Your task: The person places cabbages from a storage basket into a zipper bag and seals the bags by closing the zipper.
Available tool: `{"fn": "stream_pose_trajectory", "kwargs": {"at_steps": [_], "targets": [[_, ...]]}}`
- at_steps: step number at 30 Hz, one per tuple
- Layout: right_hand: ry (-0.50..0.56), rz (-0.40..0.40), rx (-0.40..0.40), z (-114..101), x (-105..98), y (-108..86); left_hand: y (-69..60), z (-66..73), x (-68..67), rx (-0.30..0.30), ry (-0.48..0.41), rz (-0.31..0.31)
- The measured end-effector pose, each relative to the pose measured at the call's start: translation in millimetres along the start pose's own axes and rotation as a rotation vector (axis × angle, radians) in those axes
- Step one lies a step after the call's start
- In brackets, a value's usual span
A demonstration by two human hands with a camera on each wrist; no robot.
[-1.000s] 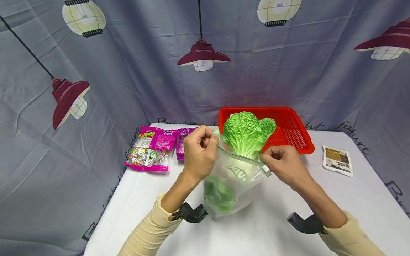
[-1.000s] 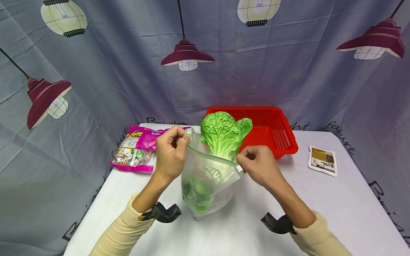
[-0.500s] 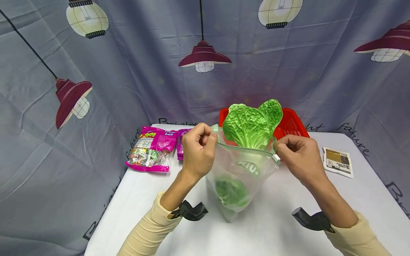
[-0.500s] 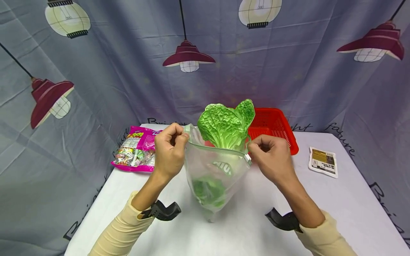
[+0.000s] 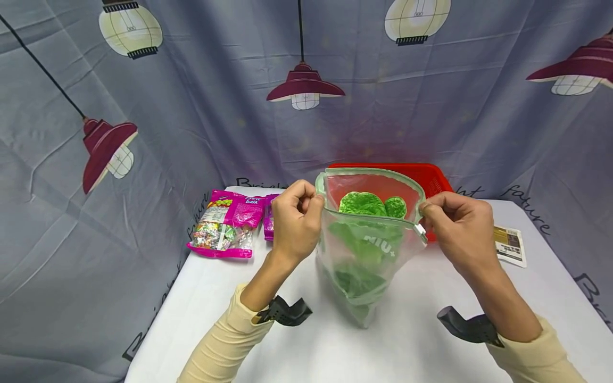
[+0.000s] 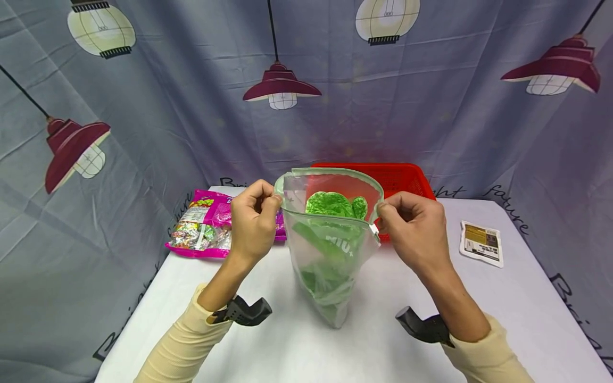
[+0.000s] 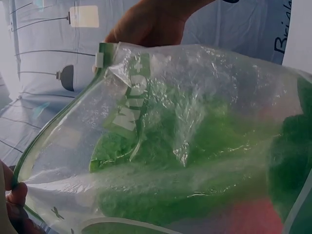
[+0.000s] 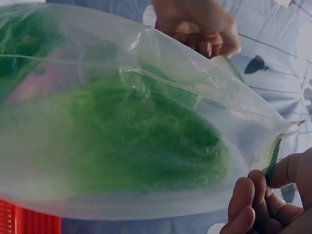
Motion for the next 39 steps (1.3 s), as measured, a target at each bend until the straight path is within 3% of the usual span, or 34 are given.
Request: {"fn": "stream_pose_trajectory", "kwargs": {"at_steps": [6, 10, 14, 19, 22, 25, 28, 30, 33, 35, 39], "targets": [[0.034, -0.018, -0.073, -17.3, -2.2, -11.9, 9.6, 2.0, 0.6, -0.019, 0.052, -0.046], [0.053, -0.067, -0.124, -27.9, 2.4, -22.9, 12.2, 2.2, 3.5, -0.076, 0.06, -0.1], [0.031, -0.172, -0.138, -32.0, 9.0, -32.4, 9.4, -0.1, 5.6, -0.141, 0.038, -0.143], [0.032, -0.341, -0.143, -30.7, 9.1, -37.3, 5.8, -5.6, 4.9, -0.154, -0.027, -0.182], [0.037, -0.327, -0.194, -27.9, 1.3, -31.7, 5.4, -8.6, 3.5, -0.143, -0.094, -0.205], [-0.008, -0.227, -0.227, -23.5, -10.1, -17.3, 6.0, -10.2, 2.3, -0.126, -0.137, -0.234], [-0.091, -0.196, -0.124, -17.9, -18.0, 2.0, 6.9, -11.1, 2.1, -0.112, -0.167, -0.266], [-0.163, -0.265, -0.021, -14.8, -17.8, 14.7, 7.3, -12.0, 2.5, -0.104, -0.197, -0.294], [-0.226, -0.432, 0.083, -10.6, -9.7, 30.3, 8.2, -12.6, 2.8, -0.08, -0.232, -0.341], [-0.227, -0.509, 0.102, -8.8, -2.7, 38.4, 9.4, -12.3, 2.4, -0.058, -0.241, -0.383], [-0.166, -0.564, 0.09, -7.7, 8.4, 50.6, 14.6, -8.3, -2.0, 0.001, -0.164, -0.51]]}}
Point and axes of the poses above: each hand's wrist, its own y-axis towards the middle knuckle, its own x-axis out of the palm, z = x × y, the point moved 1 cm from there along y, towards the middle knuckle, and after that the axes turned 6 degrees about -z, right-handed, at the moved point
